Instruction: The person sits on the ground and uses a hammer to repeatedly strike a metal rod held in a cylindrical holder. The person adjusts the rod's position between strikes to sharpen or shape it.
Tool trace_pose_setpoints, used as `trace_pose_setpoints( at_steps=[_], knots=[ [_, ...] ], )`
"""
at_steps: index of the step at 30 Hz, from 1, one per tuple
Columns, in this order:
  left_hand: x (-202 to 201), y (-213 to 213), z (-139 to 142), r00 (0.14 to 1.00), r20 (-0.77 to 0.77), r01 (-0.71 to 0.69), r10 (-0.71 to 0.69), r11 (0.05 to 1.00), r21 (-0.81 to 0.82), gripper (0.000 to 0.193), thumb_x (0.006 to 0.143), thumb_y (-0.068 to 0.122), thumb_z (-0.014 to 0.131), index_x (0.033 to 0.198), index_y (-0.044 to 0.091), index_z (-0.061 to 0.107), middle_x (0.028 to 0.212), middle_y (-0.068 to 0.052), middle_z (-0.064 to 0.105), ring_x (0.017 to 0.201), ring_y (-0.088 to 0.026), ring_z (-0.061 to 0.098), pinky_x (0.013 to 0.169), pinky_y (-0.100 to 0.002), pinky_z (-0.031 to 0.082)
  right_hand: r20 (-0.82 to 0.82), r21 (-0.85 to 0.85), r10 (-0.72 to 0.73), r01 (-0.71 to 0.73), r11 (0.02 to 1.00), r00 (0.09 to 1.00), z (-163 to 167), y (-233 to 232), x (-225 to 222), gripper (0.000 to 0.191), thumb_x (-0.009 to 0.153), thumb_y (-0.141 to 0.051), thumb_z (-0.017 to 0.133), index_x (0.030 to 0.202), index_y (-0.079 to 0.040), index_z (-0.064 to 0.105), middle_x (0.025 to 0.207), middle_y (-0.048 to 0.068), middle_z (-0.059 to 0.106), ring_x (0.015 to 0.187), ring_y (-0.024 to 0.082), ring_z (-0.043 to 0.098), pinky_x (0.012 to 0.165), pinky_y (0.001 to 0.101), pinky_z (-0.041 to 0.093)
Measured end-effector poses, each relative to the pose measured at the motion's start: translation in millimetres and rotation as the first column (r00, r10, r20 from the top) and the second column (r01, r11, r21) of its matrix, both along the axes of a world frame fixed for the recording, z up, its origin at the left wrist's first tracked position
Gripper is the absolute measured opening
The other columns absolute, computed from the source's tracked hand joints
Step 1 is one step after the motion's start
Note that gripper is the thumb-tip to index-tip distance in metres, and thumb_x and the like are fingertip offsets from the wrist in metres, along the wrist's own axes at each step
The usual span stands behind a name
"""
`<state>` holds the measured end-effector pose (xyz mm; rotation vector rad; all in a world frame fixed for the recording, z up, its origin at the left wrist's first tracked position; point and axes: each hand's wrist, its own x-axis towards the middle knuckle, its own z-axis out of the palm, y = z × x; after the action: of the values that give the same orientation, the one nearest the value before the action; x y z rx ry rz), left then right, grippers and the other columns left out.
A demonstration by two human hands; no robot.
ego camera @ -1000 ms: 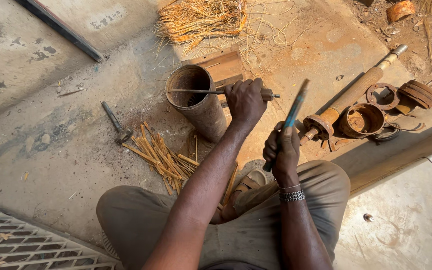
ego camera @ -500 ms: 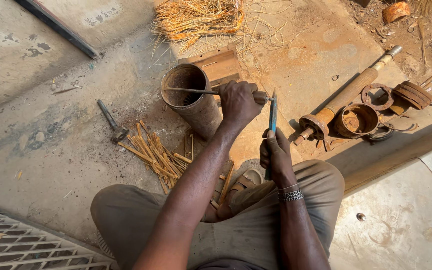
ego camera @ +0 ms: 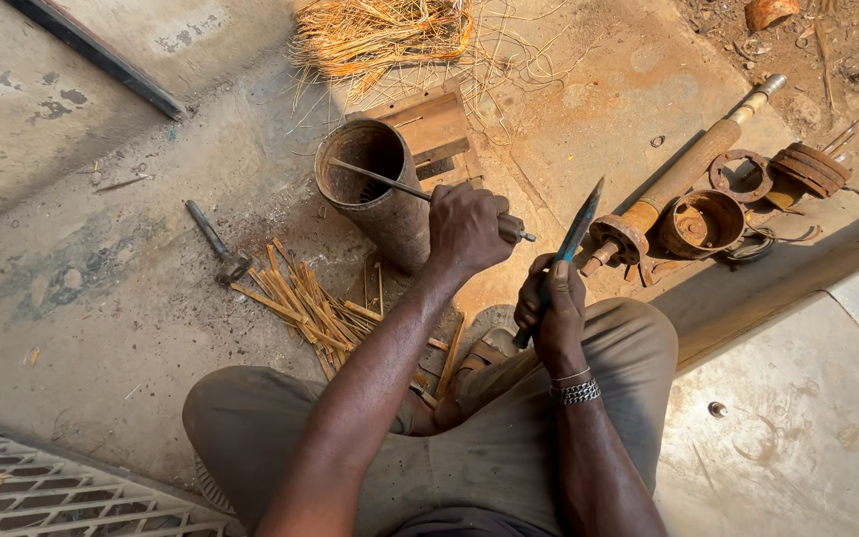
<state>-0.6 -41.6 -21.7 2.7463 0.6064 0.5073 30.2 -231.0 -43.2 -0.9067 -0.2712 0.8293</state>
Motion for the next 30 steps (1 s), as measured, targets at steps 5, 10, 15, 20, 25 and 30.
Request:
trace_pose_setpoints(
  at_steps=[5, 10, 15, 20, 25, 30],
  knots=[
    [2, 16, 18, 0.999, -0.051, 0.002, -0.002, 1.000, -0.006, 0.018, 0.076, 0.030, 0.082, 0.075, 0.013, 0.075, 0.059, -0.002, 0.061, 0.064, -0.019, 0.060, 0.078, -0.045, 0.042, -0.045, 0.000, -0.002, 0.002, 1.000, 0.999, -4, 8, 4, 0.038, 0.109, -0.048, 0.044, 0.108, -0.011, 0.050, 0.063, 0.001, 0.040, 0.047, 0.011, 0.037, 0.043, 0.0272, 0.037],
    [3, 24, 12, 0.998, -0.062, -0.018, 0.017, 1.000, -0.022, 0.025, 0.071, 0.033, 0.084, 0.081, 0.012, 0.076, 0.062, -0.003, 0.061, 0.066, -0.020, 0.060, 0.078, -0.046, 0.043, -0.096, -0.052, 0.116, -0.121, 0.991, 0.989, -2, 9, -7, 0.040, 0.105, -0.052, 0.040, 0.111, -0.013, 0.050, 0.062, 0.001, 0.041, 0.044, 0.010, 0.035, 0.040, 0.0266, 0.034],
    [4, 23, 14, 0.997, -0.075, -0.020, 0.018, 0.999, -0.028, 0.016, 0.071, 0.027, 0.082, 0.081, 0.015, 0.078, 0.063, -0.002, 0.064, 0.069, -0.019, 0.062, 0.082, -0.045, 0.043, 0.045, -0.087, 0.083, -0.079, 0.993, 0.996, 0, 11, -13, 0.044, 0.108, -0.053, 0.041, 0.112, -0.010, 0.053, 0.065, -0.001, 0.039, 0.046, 0.008, 0.030, 0.039, 0.0252, 0.028],
    [1, 22, 17, 0.994, -0.104, -0.050, 0.045, 0.998, -0.040, 0.021, 0.078, 0.033, 0.084, 0.081, 0.013, 0.078, 0.062, -0.004, 0.064, 0.069, -0.021, 0.061, 0.083, -0.045, 0.042, 0.108, -0.055, 0.033, -0.027, 0.998, 0.994, -9, 22, -22, 0.041, 0.109, -0.051, 0.039, 0.107, -0.011, 0.048, 0.067, -0.001, 0.038, 0.049, 0.009, 0.032, 0.041, 0.0264, 0.029],
    [2, 23, 14, 0.998, -0.050, -0.037, 0.036, 0.999, -0.009, 0.020, 0.071, 0.029, 0.085, 0.083, 0.014, 0.080, 0.065, -0.002, 0.066, 0.071, -0.020, 0.061, 0.082, -0.045, 0.040, -0.048, 0.070, -0.154, 0.157, 0.985, 0.987, -10, 24, -26, 0.041, 0.107, -0.053, 0.039, 0.104, -0.012, 0.047, 0.065, -0.001, 0.038, 0.047, 0.009, 0.032, 0.041, 0.0268, 0.031],
    [2, 22, 14, 0.990, -0.134, -0.060, 0.052, 0.997, -0.055, 0.023, 0.071, 0.032, 0.087, 0.082, 0.013, 0.078, 0.065, -0.004, 0.065, 0.071, -0.020, 0.060, 0.082, -0.045, 0.040, 0.020, -0.223, 0.184, -0.175, 0.959, 0.983, -5, 21, -25, 0.045, 0.107, -0.055, 0.041, 0.098, -0.011, 0.047, 0.064, -0.002, 0.037, 0.045, 0.008, 0.029, 0.037, 0.0264, 0.027]
  ],
)
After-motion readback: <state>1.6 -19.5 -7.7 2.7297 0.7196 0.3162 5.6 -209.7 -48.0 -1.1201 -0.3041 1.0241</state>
